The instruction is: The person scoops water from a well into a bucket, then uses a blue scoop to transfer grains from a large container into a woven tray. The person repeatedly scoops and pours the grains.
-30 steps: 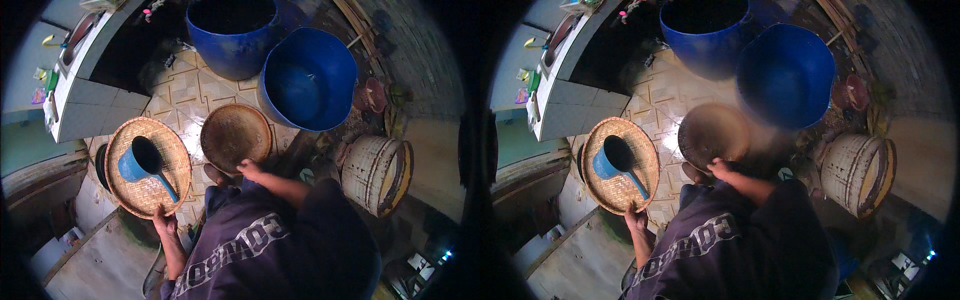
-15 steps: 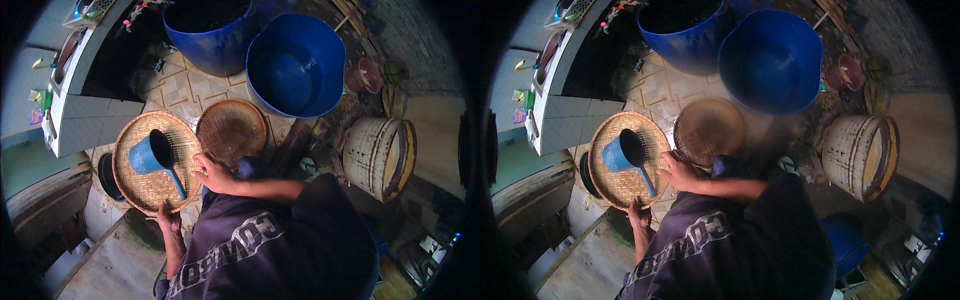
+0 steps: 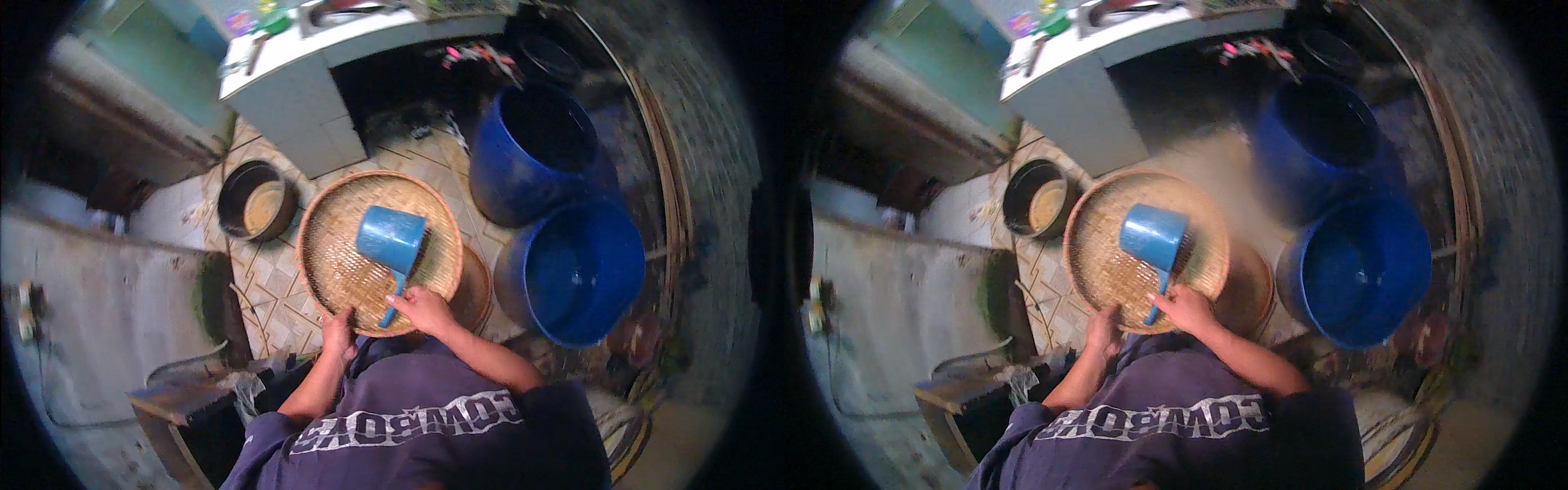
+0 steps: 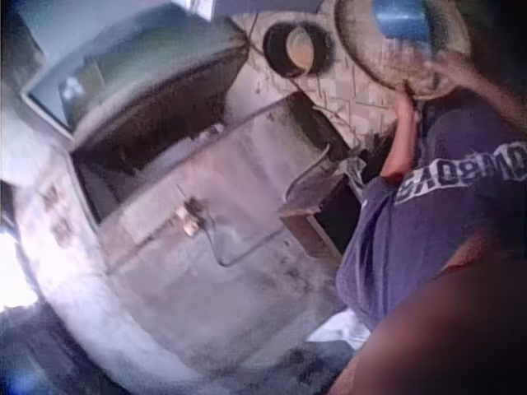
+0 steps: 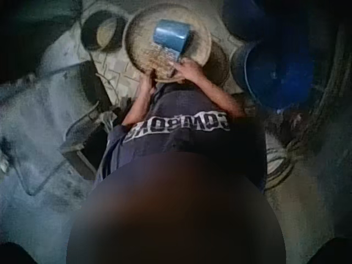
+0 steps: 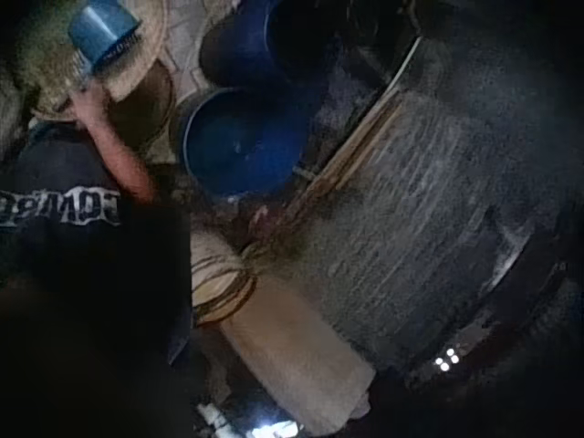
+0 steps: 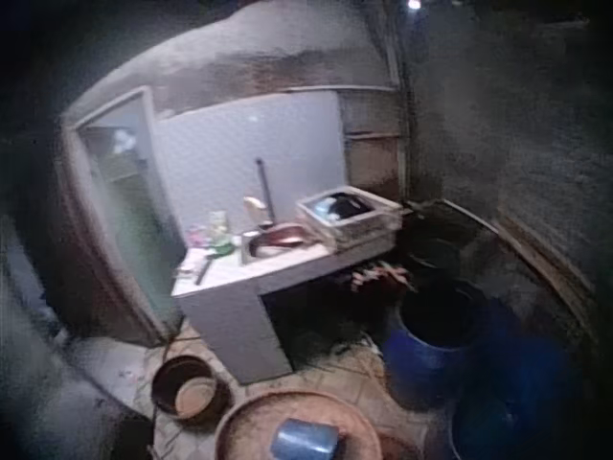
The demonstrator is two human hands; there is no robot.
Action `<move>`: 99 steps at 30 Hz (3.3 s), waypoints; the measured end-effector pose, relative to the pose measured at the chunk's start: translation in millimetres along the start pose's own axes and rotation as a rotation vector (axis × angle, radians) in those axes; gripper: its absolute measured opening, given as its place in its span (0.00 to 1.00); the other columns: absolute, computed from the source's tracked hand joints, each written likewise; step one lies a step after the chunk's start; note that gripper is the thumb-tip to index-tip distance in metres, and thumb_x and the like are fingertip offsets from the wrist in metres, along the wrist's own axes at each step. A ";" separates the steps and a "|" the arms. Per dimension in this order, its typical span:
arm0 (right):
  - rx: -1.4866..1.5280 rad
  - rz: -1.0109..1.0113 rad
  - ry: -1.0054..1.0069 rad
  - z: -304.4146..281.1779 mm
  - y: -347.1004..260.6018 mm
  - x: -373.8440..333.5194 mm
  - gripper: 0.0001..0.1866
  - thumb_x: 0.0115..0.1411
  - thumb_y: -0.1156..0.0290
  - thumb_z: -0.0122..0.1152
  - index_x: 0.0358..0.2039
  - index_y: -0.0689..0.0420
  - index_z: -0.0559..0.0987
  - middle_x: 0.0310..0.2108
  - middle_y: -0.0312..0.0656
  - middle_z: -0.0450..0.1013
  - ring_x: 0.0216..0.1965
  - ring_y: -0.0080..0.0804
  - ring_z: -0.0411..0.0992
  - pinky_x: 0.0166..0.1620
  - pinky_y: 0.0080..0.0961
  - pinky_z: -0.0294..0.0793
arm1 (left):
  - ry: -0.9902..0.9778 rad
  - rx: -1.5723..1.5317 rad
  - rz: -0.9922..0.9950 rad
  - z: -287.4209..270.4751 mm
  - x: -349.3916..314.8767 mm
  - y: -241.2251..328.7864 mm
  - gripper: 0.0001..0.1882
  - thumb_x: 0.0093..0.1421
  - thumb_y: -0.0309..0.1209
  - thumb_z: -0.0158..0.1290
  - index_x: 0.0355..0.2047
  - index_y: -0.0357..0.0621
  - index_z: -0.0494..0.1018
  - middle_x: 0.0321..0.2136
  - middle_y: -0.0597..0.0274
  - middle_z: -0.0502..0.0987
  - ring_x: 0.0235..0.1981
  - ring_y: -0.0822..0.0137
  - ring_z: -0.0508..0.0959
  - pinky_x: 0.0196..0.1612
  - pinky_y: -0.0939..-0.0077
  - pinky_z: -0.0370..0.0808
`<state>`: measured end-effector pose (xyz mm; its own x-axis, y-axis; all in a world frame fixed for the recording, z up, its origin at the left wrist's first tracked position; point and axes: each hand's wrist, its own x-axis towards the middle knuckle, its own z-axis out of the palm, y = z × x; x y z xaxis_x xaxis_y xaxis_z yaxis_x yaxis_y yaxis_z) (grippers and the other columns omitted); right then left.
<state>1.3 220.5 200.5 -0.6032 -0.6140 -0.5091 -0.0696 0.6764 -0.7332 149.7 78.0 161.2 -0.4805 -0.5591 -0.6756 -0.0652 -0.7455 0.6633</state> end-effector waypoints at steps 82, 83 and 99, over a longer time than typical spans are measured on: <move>0.870 0.709 1.916 64.3 213.6 -411.8 0.25 0.55 0.75 0.51 0.55 0.49 0.66 0.26 0.31 0.68 0.21 0.17 0.63 0.21 0.16 0.61 | -0.322 1.054 -0.063 33.7 74.3 -84.3 0.39 0.62 0.53 0.33 0.63 0.58 0.24 0.65 0.54 0.31 0.65 0.52 0.42 0.64 0.55 0.39; 0.861 0.731 1.962 54.0 205.0 -425.5 0.25 0.56 0.75 0.51 0.56 0.49 0.65 0.26 0.31 0.68 0.21 0.16 0.63 0.21 0.16 0.61 | -0.329 1.102 -0.043 35.9 77.2 -91.4 0.39 0.62 0.52 0.33 0.63 0.57 0.24 0.65 0.53 0.32 0.65 0.52 0.42 0.63 0.55 0.39; -0.098 1.479 1.302 54.8 617.5 -688.3 0.21 0.56 0.65 0.48 0.50 0.56 0.69 0.40 0.51 0.73 0.42 0.52 0.71 0.44 0.40 0.68 | -1.066 2.501 0.903 91.7 5.2 -143.7 0.25 0.66 0.39 0.34 0.61 0.45 0.49 0.64 0.51 0.38 0.62 0.46 0.50 0.61 0.57 0.54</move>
<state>417.0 1038.5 73.5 -0.3345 0.9421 0.0219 0.9394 0.3352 -0.0723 76.4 215.5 91.8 -0.7816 0.3453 -0.5195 0.3849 0.9223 0.0340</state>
